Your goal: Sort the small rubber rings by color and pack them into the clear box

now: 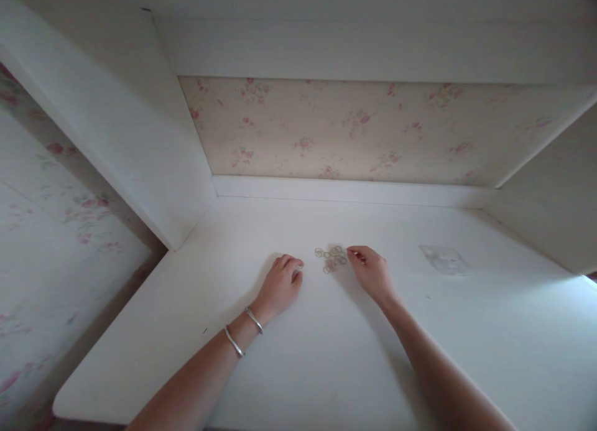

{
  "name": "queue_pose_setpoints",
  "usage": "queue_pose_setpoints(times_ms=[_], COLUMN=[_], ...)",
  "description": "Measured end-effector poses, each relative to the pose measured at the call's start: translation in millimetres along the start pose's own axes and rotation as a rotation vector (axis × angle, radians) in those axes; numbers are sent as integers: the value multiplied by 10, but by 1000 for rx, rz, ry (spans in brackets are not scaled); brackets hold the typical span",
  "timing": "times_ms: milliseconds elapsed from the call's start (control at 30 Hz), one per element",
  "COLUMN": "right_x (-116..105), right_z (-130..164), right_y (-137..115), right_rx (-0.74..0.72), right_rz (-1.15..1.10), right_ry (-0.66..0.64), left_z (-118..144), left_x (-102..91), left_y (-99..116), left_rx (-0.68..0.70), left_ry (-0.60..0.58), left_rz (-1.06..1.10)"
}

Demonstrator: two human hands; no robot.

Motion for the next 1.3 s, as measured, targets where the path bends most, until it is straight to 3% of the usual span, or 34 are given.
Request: queue_pose_setpoints(times_ms=[133,233,367,533,667,733,900,967,1133,1300], right_x=[47,105,144,103,73,77,88,95,95,64], right_z=[121,150,137,168,182,181,187,194,189,209], right_y=[-148,-264,-259,-113,-154,-218,-354,-370,-269,-203], right_rx=[-224,-266,-221,-133,-224,-296,-423,-460,-332,-284], right_rz=[207,286,359,400,348,315,295,287,328,339], right_ry=[-217,-304,-326,-338,-332,-333,-297,-305,-272,-212], left_z=[-8,-45,-135,-324,-428,-443,-400,-357,-269,-269], left_x=[101,207,348,382,333,300,192,159,119,116], left_y=[199,342,401,305,277,272,214,210,290,303], left_rx=[96,150,198,145,141,155,197,237,338,280], left_ry=[-56,-85,-181,-258,-323,-300,-84,-64,-90,-80], left_rz=[-185,-298,-402,-423,-391,-354,-258,-239,-229,-283])
Point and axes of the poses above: each hand's wrist, its own z-axis away from the middle knuckle, its own x-axis out of the palm, y = z × x, the point moved 2 cm from there along -z, towards the middle knuckle, and after that the axes turned 14 degrees about -x, right-handed, at the moved point
